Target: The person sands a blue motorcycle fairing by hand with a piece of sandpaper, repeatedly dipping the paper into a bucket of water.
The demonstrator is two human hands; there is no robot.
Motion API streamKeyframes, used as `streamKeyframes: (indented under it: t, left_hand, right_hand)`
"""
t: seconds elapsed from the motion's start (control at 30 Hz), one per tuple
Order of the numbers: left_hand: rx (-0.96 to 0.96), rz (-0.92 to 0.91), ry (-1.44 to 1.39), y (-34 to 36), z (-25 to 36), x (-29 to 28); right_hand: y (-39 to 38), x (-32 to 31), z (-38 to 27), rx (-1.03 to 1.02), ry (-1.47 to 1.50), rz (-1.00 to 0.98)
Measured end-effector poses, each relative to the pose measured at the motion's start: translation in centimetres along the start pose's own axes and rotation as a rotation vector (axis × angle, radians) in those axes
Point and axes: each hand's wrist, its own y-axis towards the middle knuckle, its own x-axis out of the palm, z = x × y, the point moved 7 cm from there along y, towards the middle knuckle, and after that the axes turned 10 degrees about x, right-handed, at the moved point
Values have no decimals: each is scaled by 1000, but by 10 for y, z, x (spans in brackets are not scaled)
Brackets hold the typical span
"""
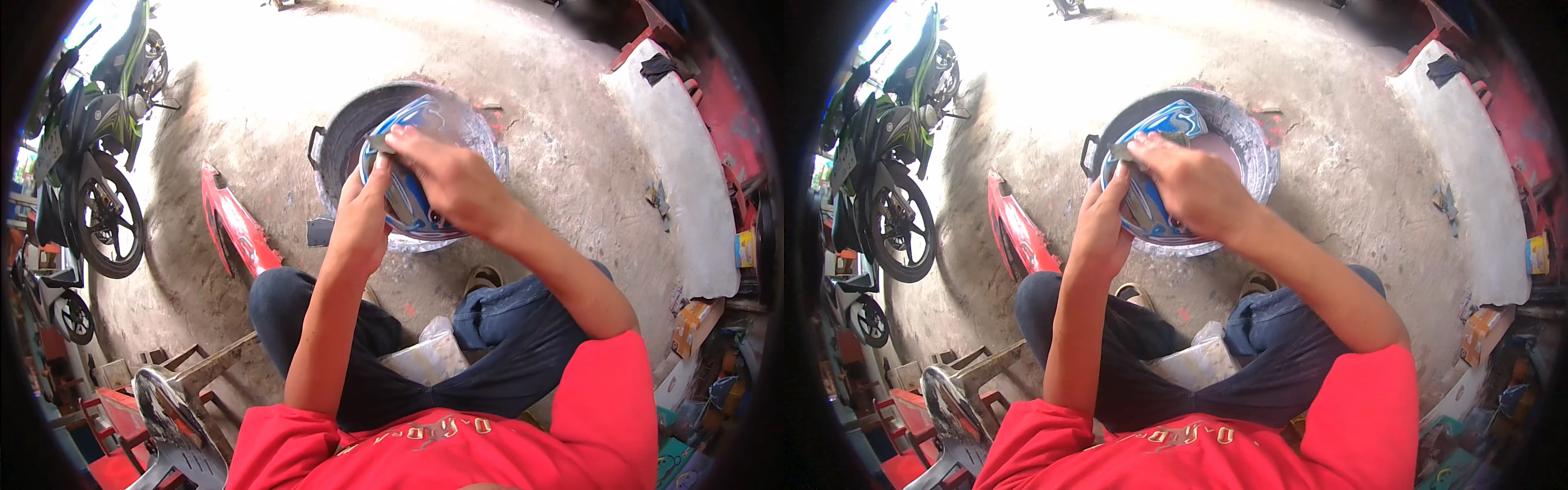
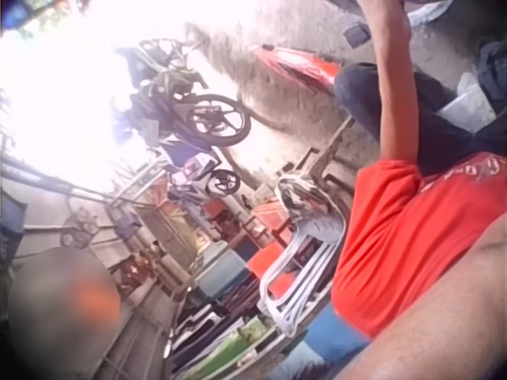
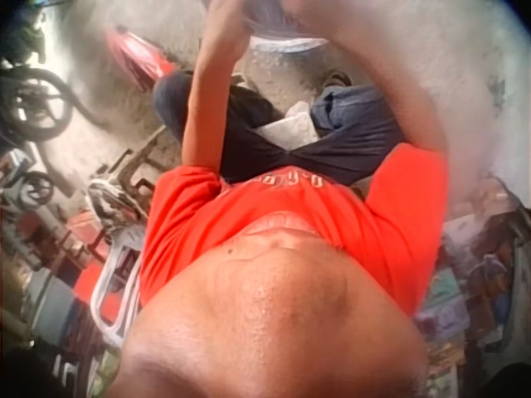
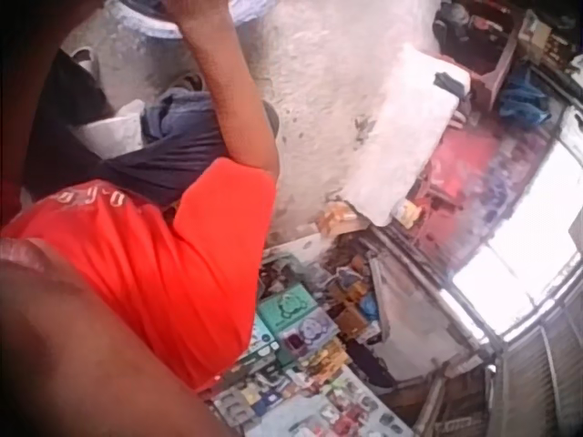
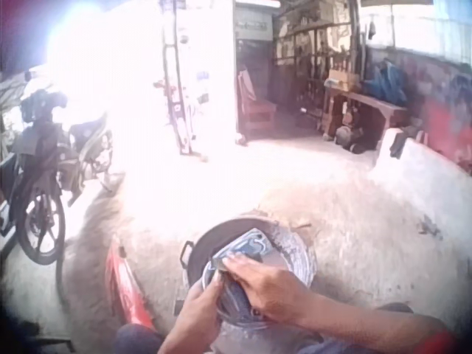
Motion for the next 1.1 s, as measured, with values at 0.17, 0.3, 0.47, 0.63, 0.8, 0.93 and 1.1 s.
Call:
streamKeyframes:
  t: [0.17,0.3,0.47,0.63,0.8,0.93,1.1]
  left_hand:
    - [-75,-4,54,1,-3,6]
    - [4,-3,8,2,-1,3]
    - [-53,35,50,0,0,4]
    - [-23,2,17,0,6,5]
    - [40,71,-1,-1,14,-6]
    - [-21,48,30,-7,16,-2]
    - [36,48,20,-4,16,-16]
  right_hand:
    - [12,-5,32,203,-33,-90]
    - [12,-2,26,99,-72,-32]
    - [7,3,7,48,-26,-58]
    - [30,-6,53,394,-78,-178]
    - [7,7,-13,-72,25,45]
    - [28,4,40,313,-109,-177]
    - [16,13,2,56,-18,-66]
